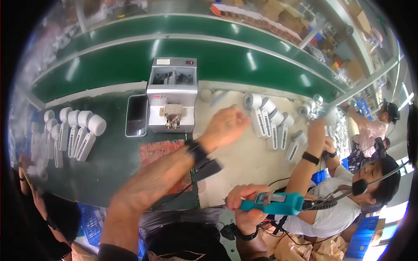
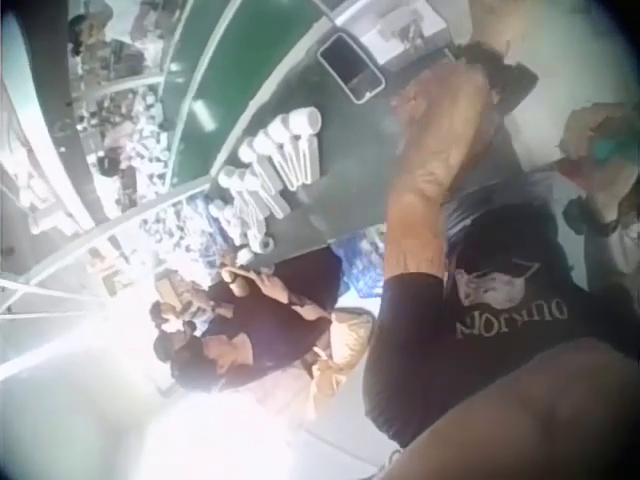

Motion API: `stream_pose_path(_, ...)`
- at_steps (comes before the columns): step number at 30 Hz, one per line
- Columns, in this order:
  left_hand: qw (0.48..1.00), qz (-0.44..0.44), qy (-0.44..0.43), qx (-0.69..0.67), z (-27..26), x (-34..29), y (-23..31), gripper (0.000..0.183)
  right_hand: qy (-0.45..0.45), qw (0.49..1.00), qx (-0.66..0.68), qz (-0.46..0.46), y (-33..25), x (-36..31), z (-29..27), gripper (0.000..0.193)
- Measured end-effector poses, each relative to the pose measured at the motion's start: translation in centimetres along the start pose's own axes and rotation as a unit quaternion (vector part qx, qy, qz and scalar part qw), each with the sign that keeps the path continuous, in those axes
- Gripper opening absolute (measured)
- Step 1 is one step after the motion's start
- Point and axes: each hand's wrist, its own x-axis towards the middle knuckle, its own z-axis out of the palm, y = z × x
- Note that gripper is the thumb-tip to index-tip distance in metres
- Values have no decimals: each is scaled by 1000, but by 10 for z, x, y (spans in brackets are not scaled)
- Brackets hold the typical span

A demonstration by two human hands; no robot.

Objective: The person picks up a white plastic component, places it on a red block, and uses a teal power tool to drive a screw into it before setting it aside and repeating the process. They also briefly pick up a different component to inspect its internal circuitry.

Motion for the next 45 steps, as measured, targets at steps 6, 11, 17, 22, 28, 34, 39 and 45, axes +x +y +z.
stream_pose_path(6, 990, -76, 100, 57, 69, 53, -14, 31, 8, 995, 98, -15, 1, -25, -28, 38)
stream_pose_path(11, 983, -58, 145, 99, 63, 57, -30, 32, -29, 998, 54, -13, -6, -21, -54, 42)
stream_pose_path(17, 969, -16, 124, 212, 84, 64, -33, 59, 0, 998, 58, 1, 7, -8, -29, 53)
stream_pose_path(22, 987, -72, 108, 97, 84, 54, -21, 48, 24, 998, 21, 55, -12, -16, -19, 68)
stream_pose_path(28, 990, 78, 39, 110, 5, -3, -10, 40, 7, 998, -30, 53, -10, -9, -10, 75)
stream_pose_path(34, 969, 225, -7, 102, -96, -102, 11, 29, -41, 997, -48, 50, 29, 3, -11, 81)
stream_pose_path(39, 930, 257, -34, 261, -122, -150, -4, 32, -35, 999, -3, -13, 46, 5, 13, 71)
stream_pose_path(45, 928, 252, -5, 273, -105, -156, -18, 29, -11, 1000, 3, -1, 28, 12, 38, 75)
